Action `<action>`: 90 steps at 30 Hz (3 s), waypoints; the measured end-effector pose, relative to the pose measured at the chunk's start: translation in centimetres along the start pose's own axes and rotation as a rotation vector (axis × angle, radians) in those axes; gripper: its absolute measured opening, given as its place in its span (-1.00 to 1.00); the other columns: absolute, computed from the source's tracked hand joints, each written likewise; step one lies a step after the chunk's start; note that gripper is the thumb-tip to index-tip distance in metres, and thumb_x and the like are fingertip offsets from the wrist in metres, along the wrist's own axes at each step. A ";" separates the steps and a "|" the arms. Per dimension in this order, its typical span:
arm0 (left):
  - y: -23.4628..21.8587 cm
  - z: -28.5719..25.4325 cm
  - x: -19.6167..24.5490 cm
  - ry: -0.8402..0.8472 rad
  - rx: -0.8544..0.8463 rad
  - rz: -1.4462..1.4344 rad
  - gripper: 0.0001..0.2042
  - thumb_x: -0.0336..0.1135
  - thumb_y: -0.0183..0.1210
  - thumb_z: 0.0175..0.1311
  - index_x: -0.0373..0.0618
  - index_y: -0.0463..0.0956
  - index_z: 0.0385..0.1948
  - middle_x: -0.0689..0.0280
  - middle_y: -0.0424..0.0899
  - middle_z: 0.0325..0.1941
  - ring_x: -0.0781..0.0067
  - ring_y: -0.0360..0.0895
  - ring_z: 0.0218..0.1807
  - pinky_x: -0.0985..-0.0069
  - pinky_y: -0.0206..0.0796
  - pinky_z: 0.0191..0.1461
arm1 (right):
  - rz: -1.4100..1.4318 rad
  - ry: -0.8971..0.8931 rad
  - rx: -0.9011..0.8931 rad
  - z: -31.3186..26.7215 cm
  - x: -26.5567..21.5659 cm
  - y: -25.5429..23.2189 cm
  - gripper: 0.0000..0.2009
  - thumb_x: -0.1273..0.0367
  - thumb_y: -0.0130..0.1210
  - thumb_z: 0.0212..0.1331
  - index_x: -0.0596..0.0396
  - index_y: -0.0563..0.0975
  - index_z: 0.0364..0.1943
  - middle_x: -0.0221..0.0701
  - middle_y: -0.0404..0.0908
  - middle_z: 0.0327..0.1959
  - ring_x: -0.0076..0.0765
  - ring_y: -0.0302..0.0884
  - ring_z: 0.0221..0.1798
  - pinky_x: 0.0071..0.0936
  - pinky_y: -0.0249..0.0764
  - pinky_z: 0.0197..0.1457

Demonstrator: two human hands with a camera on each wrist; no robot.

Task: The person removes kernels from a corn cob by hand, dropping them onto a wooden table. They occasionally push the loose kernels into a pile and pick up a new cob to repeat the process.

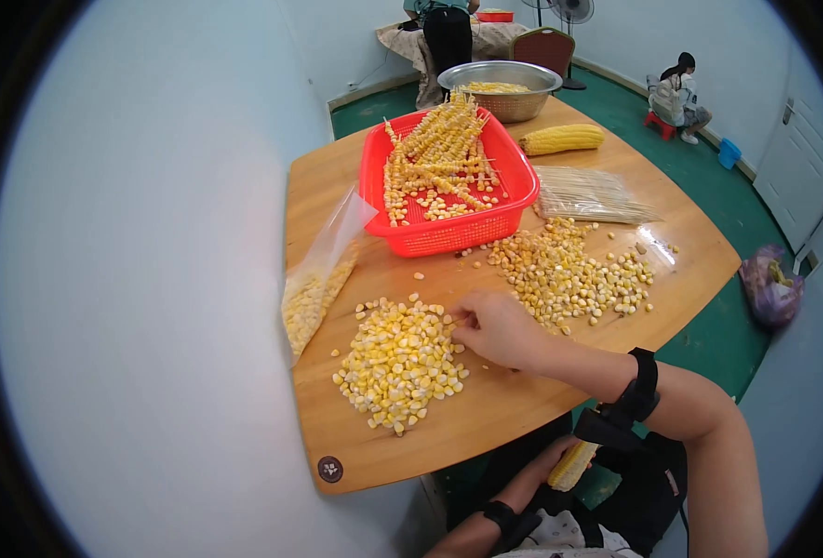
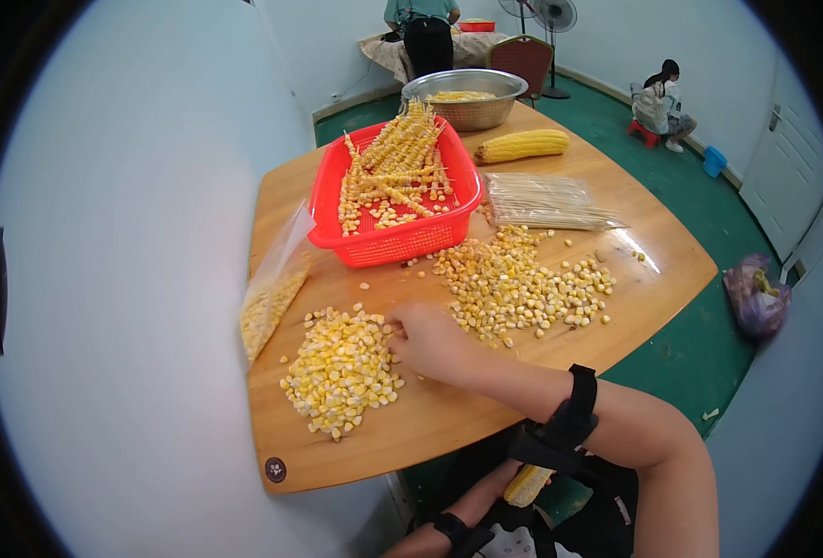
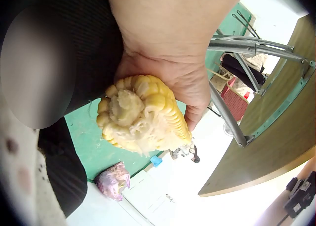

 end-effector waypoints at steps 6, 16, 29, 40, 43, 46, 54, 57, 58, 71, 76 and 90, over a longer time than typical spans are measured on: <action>0.3 0.2 -0.1 -0.011 -0.054 -0.004 -0.56 0.00 -0.11 0.14 -0.22 0.33 -0.15 0.23 0.49 -0.33 0.42 0.50 -0.38 0.54 0.37 -0.32 | 0.015 -0.012 0.115 0.2 0.1 0.6 -0.80 0.49 -0.02 -0.06 0.28 0.44 -0.30 -0.14 0.39 -0.35 -0.19 0.42 -0.32 -0.45 0.36 -0.25; -0.3 1.1 -0.3 -0.037 -0.062 -0.027 -0.56 0.01 -0.11 0.14 -0.21 0.33 -0.15 0.24 0.49 -0.34 0.42 0.50 -0.38 0.55 0.37 -0.33 | 0.078 0.033 -0.027 1.1 -0.5 2.7 -0.81 0.48 -0.11 0.01 0.24 0.47 -0.29 -0.12 0.45 -0.31 -0.11 0.41 -0.24 -0.38 0.33 -0.16; -0.5 1.0 -0.7 -0.046 -0.097 -0.077 -0.55 0.02 -0.08 0.13 -0.21 0.35 -0.15 0.23 0.50 -0.33 0.43 0.50 -0.37 0.54 0.38 -0.35 | -0.086 -0.071 -0.207 9.0 -2.2 4.9 -0.85 0.44 0.01 -0.08 0.20 0.53 -0.42 -0.17 0.53 -0.40 -0.22 0.49 -0.30 -0.44 0.38 -0.25; -0.3 0.3 0.2 -0.022 -0.075 -0.088 -0.54 0.05 -0.09 0.12 -0.17 0.34 -0.15 0.25 0.48 -0.34 0.44 0.49 -0.38 0.55 0.37 -0.36 | -0.091 -0.099 -0.190 10.5 -2.2 6.1 -0.85 0.46 0.00 -0.10 0.20 0.53 -0.41 -0.18 0.53 -0.45 -0.14 0.47 -0.31 -0.35 0.38 -0.20; -0.3 0.3 0.3 -0.018 -0.077 -0.091 -0.54 0.05 -0.09 0.12 -0.18 0.34 -0.15 0.24 0.48 -0.34 0.44 0.49 -0.38 0.54 0.37 -0.36 | -0.126 -0.144 -0.198 10.8 -2.4 6.8 -0.86 0.44 0.02 -0.12 0.22 0.53 -0.46 -0.17 0.52 -0.46 -0.13 0.48 -0.33 -0.34 0.38 -0.22; -0.3 0.2 0.3 -0.020 -0.078 -0.091 -0.54 0.05 -0.09 0.12 -0.18 0.34 -0.15 0.24 0.48 -0.33 0.44 0.49 -0.38 0.54 0.37 -0.36 | -0.130 -0.185 -0.183 11.0 -2.4 7.9 -0.87 0.43 0.04 -0.14 0.22 0.53 -0.52 -0.16 0.52 -0.48 -0.12 0.48 -0.36 -0.32 0.38 -0.24; -0.3 -0.1 0.2 -0.026 -0.072 -0.096 -0.53 0.06 -0.10 0.12 -0.18 0.34 -0.14 0.23 0.48 -0.33 0.43 0.50 -0.38 0.54 0.37 -0.36 | -0.189 -0.111 -0.230 10.8 -2.6 8.3 -0.88 0.44 0.03 -0.18 0.19 0.54 -0.54 -0.16 0.52 -0.52 -0.12 0.49 -0.37 -0.32 0.40 -0.25; -0.4 -0.2 0.3 -0.024 -0.069 -0.098 -0.53 0.06 -0.10 0.12 -0.19 0.34 -0.14 0.23 0.48 -0.33 0.43 0.50 -0.38 0.54 0.37 -0.36 | -0.205 -0.048 -0.302 10.9 -2.3 8.7 -0.88 0.45 0.03 -0.17 0.17 0.56 -0.52 -0.16 0.54 -0.49 -0.17 0.50 -0.35 -0.36 0.40 -0.25; -0.4 -0.1 0.2 -0.024 -0.068 -0.096 -0.53 0.06 -0.10 0.12 -0.19 0.34 -0.14 0.23 0.48 -0.33 0.43 0.50 -0.38 0.54 0.37 -0.36 | -0.178 -0.021 -0.324 10.9 -2.3 8.6 -0.88 0.45 0.03 -0.17 0.17 0.56 -0.51 -0.16 0.54 -0.48 -0.19 0.51 -0.35 -0.38 0.40 -0.25; -0.1 -0.3 0.8 -0.026 -0.073 -0.080 -0.52 0.06 -0.11 0.13 -0.20 0.34 -0.14 0.21 0.49 -0.33 0.42 0.50 -0.37 0.54 0.38 -0.36 | -0.374 -0.097 -0.300 12.1 -2.8 8.8 -0.85 0.41 0.10 -0.25 0.19 0.56 -0.54 -0.18 0.55 -0.52 -0.20 0.53 -0.37 -0.35 0.43 -0.28; -0.1 -0.1 0.7 -0.034 -0.066 -0.080 -0.52 0.06 -0.11 0.13 -0.20 0.34 -0.14 0.21 0.49 -0.32 0.42 0.50 -0.37 0.53 0.38 -0.36 | -0.498 0.054 -0.461 11.4 -5.1 8.5 -0.78 0.46 0.05 -0.21 0.24 0.51 -0.38 -0.14 0.53 -0.31 -0.16 0.49 -0.20 -0.31 0.44 -0.21; 0.2 0.5 0.1 -0.063 -0.056 -0.073 -0.51 0.07 -0.12 0.13 -0.21 0.34 -0.14 0.19 0.49 -0.32 0.41 0.50 -0.37 0.53 0.38 -0.36 | -0.092 0.074 -0.276 9.4 -2.0 2.4 -0.89 0.44 0.03 -0.15 0.18 0.52 -0.51 -0.21 0.53 -0.49 -0.20 0.50 -0.39 -0.38 0.40 -0.29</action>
Point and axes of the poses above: each hand's wrist, its own z-axis towards the middle knuckle, its own y-axis out of the palm, x = y × z, the point moved 9 cm from there along z, towards the middle knuckle
